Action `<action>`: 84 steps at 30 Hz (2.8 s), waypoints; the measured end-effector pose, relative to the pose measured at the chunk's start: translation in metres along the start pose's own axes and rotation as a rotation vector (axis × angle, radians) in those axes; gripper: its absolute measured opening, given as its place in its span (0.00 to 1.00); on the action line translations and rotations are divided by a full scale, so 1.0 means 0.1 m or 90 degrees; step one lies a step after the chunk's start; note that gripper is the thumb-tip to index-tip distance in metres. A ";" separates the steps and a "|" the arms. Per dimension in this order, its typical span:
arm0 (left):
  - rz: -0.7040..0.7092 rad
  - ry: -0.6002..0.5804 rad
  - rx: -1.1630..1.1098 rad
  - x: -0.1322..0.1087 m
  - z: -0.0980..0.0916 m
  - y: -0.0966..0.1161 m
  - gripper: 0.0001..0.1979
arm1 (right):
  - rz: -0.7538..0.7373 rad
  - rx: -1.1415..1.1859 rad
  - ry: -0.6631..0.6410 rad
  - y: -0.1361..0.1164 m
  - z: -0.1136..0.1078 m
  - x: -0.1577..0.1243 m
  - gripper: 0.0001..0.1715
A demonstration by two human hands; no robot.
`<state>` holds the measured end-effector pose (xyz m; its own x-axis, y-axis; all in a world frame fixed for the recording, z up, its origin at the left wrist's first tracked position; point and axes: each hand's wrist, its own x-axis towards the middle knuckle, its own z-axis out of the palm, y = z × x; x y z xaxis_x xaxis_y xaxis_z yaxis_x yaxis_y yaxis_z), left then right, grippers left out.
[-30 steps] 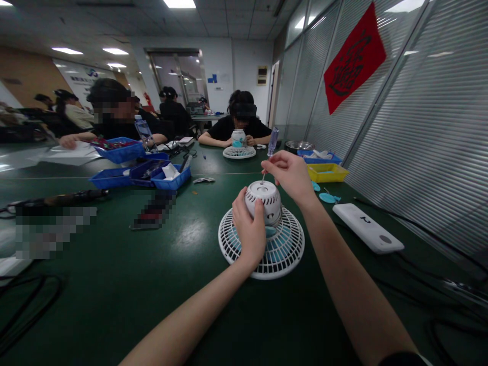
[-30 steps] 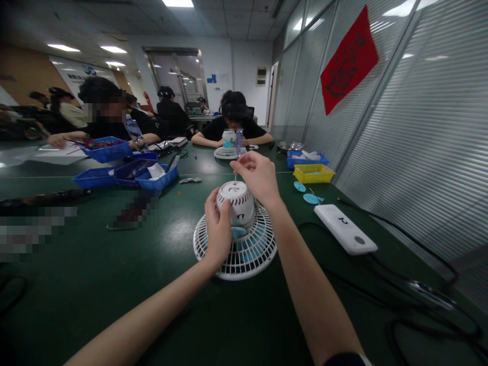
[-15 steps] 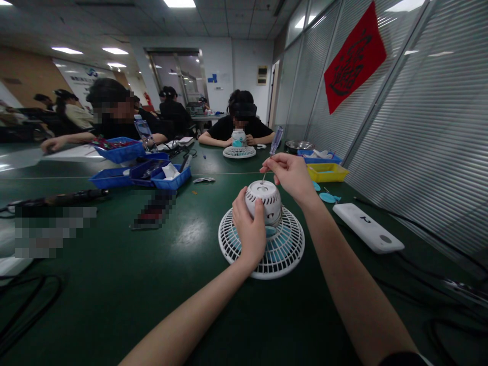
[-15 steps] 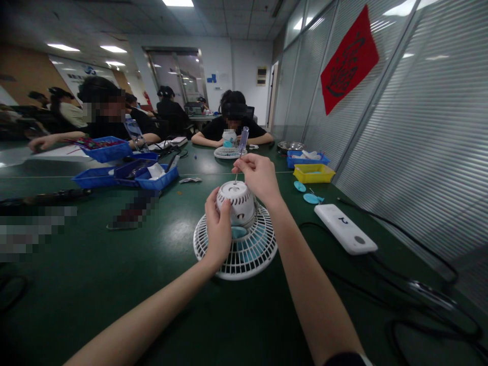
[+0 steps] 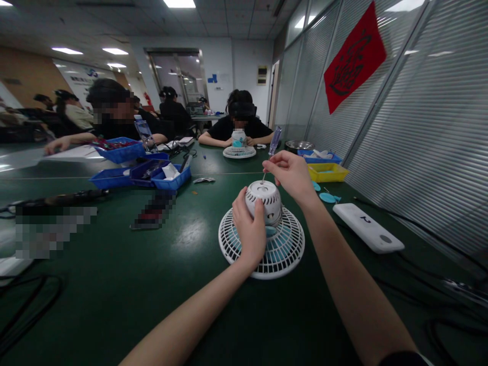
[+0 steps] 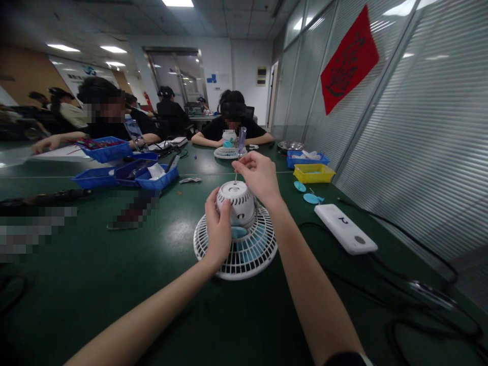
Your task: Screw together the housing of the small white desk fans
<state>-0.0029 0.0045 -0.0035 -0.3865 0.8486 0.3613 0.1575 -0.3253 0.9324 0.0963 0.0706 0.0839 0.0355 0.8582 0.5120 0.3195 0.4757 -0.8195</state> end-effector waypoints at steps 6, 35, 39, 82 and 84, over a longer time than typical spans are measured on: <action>-0.002 0.000 -0.001 0.00 -0.01 0.01 0.24 | 0.010 -0.012 -0.013 -0.05 -0.01 -0.01 0.07; 0.003 0.004 0.012 -0.01 0.00 0.01 0.21 | 0.009 0.010 -0.013 -0.05 0.00 -0.01 0.07; 0.004 0.006 0.015 0.00 -0.01 0.01 0.21 | 0.009 0.003 -0.026 -0.07 0.01 -0.02 0.06; 0.004 0.005 0.014 -0.01 0.00 0.01 0.22 | 0.005 -0.007 -0.056 -0.06 -0.02 -0.01 0.09; 0.004 0.005 0.014 -0.01 -0.01 0.01 0.21 | 0.004 -0.014 -0.060 -0.06 -0.03 -0.02 0.10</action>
<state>-0.0030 0.0032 -0.0029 -0.3922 0.8433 0.3675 0.1804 -0.3213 0.9296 0.0970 0.0658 0.0887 -0.0509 0.8759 0.4798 0.3397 0.4669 -0.8164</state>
